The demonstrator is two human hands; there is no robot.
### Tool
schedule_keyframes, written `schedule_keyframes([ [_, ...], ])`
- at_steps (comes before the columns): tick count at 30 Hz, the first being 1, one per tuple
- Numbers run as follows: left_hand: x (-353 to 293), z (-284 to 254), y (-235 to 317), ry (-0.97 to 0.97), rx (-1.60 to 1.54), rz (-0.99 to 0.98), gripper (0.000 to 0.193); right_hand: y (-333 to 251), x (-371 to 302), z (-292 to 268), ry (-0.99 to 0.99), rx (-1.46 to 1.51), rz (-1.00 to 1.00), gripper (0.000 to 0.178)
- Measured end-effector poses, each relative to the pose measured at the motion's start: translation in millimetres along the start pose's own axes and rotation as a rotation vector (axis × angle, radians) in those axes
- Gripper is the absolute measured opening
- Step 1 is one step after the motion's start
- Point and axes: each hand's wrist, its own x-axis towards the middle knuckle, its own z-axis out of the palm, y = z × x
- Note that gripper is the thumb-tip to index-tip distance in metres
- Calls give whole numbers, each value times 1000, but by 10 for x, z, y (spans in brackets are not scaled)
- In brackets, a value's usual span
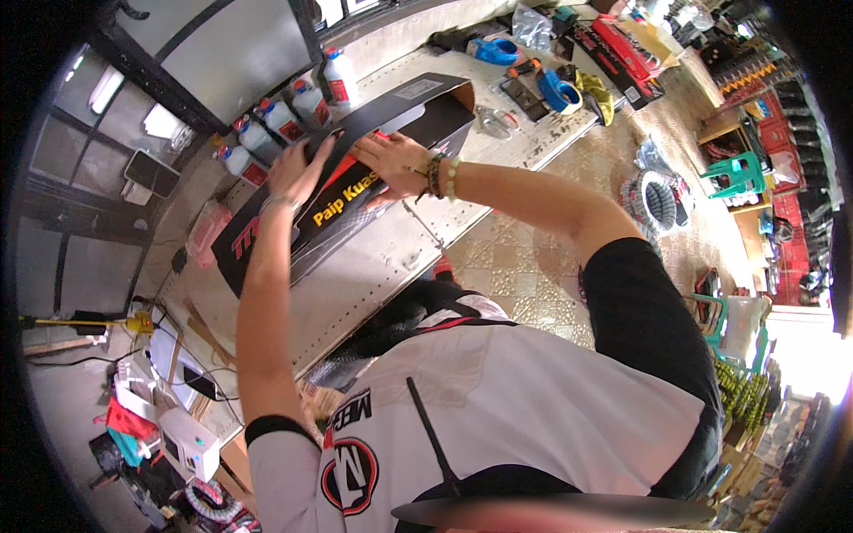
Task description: The person unpacks a carbon-fiber exhaust pipe from a cardboard box, removes bubble wrap and plastic, then wraps the pipe in bubble wrap and places it into a branded black box. They seal the box with tape and a tape gun, then wrap the sealed box in additional bubble wrap and cut it to size with scissors.
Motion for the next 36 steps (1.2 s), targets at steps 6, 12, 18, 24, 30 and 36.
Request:
schedule_keyframes([
  [6,-80,303,113,159,134,18,83,38,182,-17,-714,208,267,72],
  [12,-239,219,-14,14,269,312,117,-70,-32,53,-439,209,286,69],
  [18,-355,135,129,-92,425,261,136,-162,-661,-475,162,330,-184,52],
  [24,-422,152,198,-36,435,320,127,1137,-783,-663,-106,-161,70,114],
  [30,-659,190,226,71,337,437,113,1088,-1122,-444,-103,97,61,89],
  [36,-498,192,448,-78,404,192,112,1101,-1135,-282,-35,157,154,74],
])
